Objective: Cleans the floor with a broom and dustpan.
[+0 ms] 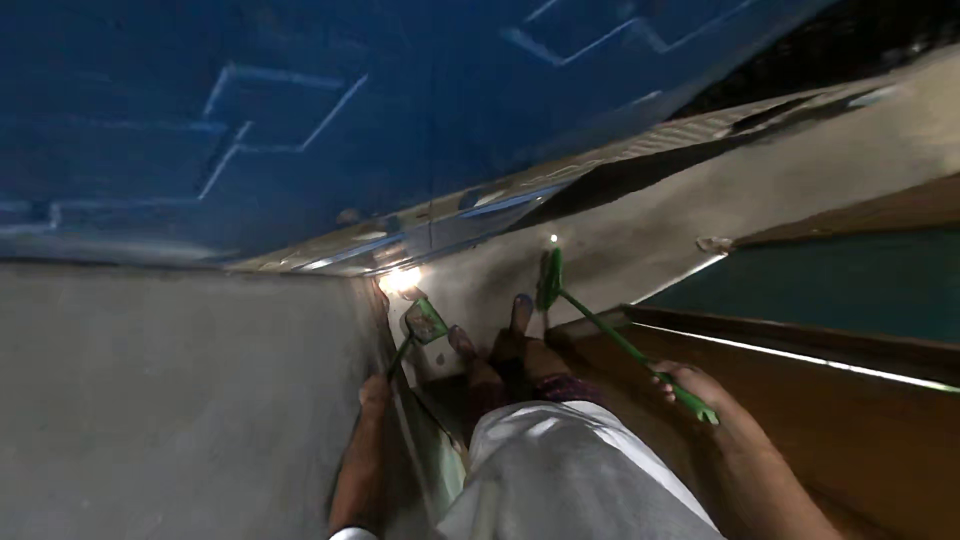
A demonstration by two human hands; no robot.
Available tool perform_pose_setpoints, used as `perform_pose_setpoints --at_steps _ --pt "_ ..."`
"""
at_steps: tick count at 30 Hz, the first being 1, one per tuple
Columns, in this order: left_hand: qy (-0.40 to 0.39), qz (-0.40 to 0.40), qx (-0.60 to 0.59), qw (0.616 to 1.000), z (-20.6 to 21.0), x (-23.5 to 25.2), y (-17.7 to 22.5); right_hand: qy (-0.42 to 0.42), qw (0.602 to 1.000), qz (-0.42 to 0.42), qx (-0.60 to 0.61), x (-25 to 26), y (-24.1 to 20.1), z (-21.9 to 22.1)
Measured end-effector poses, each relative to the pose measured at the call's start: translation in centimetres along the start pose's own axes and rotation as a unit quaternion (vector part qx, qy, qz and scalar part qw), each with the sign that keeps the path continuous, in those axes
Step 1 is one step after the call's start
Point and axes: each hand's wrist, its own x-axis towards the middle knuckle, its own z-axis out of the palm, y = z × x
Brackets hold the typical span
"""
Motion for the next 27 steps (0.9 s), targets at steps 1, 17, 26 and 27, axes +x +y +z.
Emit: perform_pose_setpoints --at_steps 1,17,26,27 --pt "0.036 0.017 -0.004 0.999 2.1 2.1 -0.4 0.007 1.0 0.008 0.022 0.0 0.0 -0.4" --pt "0.048 0.116 0.177 0.976 -2.2 -1.9 29.4 0.024 0.915 0.0 0.403 7.3 -2.5 -13.6" --pt "0.064 0.182 0.28 0.94 -6.1 -6.0 54.2 0.062 0.866 -0.015 0.496 10.8 -7.1 -24.9" --pt "0.068 0.191 0.289 0.936 -6.3 -6.3 56.7 0.065 0.867 -0.019 0.494 11.0 -7.5 -26.0"
